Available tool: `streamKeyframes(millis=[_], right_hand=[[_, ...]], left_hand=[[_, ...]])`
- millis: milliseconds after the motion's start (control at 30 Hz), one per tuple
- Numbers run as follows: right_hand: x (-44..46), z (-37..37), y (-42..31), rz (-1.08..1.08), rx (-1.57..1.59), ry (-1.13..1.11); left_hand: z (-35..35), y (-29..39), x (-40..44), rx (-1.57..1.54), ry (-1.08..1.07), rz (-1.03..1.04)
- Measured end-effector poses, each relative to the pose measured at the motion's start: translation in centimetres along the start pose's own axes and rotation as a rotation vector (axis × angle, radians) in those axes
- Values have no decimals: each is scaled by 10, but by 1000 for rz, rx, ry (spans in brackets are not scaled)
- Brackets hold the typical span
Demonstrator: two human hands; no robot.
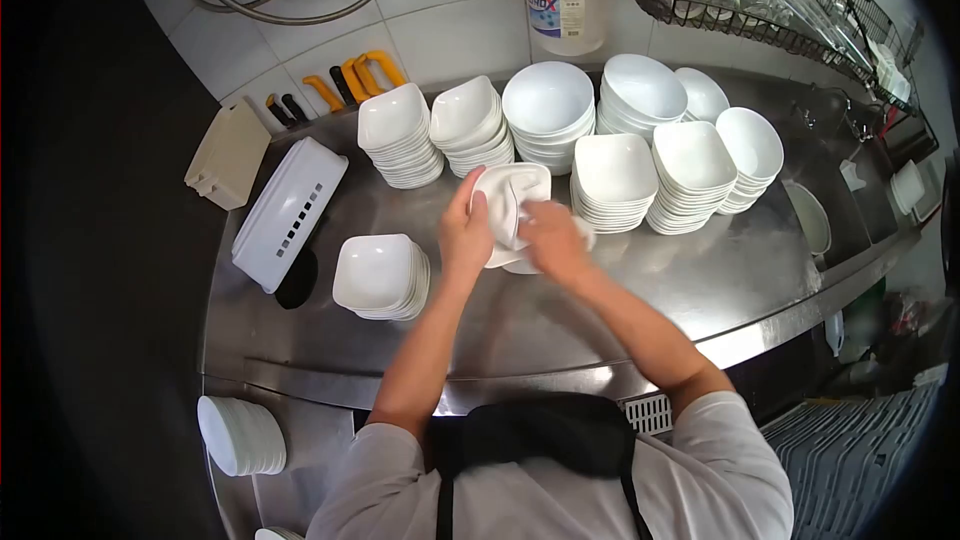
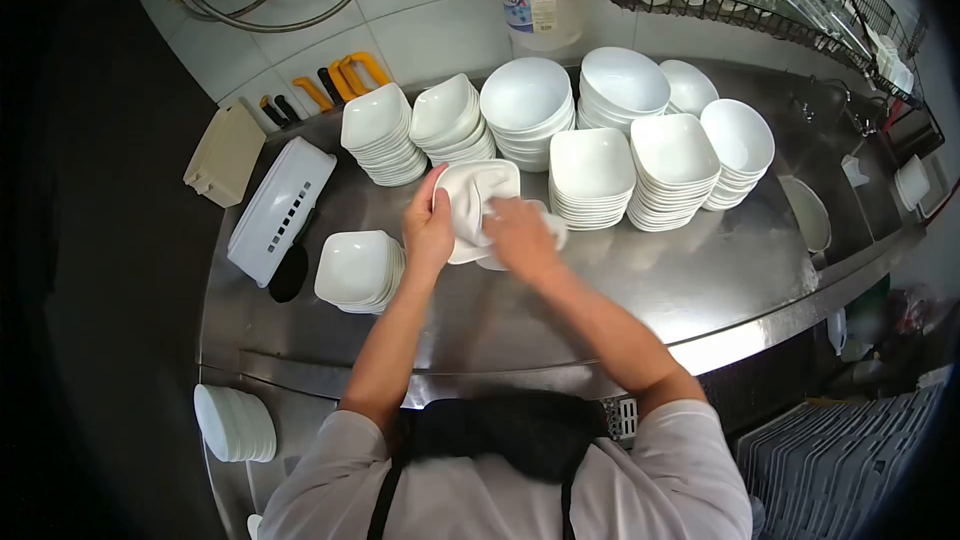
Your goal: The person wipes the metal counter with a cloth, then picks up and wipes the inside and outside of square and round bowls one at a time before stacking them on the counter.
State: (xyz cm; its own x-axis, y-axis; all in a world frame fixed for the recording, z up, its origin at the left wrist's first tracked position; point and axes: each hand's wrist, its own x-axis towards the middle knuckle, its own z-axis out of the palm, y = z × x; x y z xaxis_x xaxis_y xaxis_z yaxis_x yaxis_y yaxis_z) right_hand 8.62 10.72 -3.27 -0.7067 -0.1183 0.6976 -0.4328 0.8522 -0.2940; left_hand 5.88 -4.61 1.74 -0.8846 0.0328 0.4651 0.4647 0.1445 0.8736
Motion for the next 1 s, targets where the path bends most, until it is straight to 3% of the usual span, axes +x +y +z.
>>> streamKeyframes(millis=[33,67,133,200,300,333,433,567,633,700,800,833,900,967,1000], right_hand=[[-6,-3,12,-112,-77,-3],[5,-12,14,-48,-125,58],[14,-1,-5,108,16,85],[7,16,-38,242,271,67],[-2,-24,-44,-82,163,-206],[-3,-30,-37,-157,-6,-36],[19,-59,-9,-67,-51,134],[51,-65,-16,369,888,53],[58,-66,-29,548,1341,71],[39,-36,-38,758,1383,39],[-9,-16,-70,793,1319,145],[-7,-22,-98,591,1169,380],[0,-51,-109,381,1067,203],[35,-80,-92,-3,726,194],[46,-87,-88,132,847,63]], left_hand=[[-11,-4,-7,39,-37,-31],[-12,14,-14,96,-69,-166],[-1,36,-15,119,-58,-222],[7,30,-7,5,58,-69],[-14,6,-2,-170,67,-157],[-22,0,-8,-185,49,-123],[-37,7,-11,-476,76,-281],[-34,5,-11,-363,-88,-495],[-28,-5,-13,-338,-125,-408],[-10,-16,-23,-384,-96,-325],[-14,-17,-11,-344,110,-324],[-21,-19,-7,-295,179,-337],[-41,-19,-8,-31,-28,-62],[-46,-29,-11,348,-226,290],[-43,-39,-15,577,-256,525]])
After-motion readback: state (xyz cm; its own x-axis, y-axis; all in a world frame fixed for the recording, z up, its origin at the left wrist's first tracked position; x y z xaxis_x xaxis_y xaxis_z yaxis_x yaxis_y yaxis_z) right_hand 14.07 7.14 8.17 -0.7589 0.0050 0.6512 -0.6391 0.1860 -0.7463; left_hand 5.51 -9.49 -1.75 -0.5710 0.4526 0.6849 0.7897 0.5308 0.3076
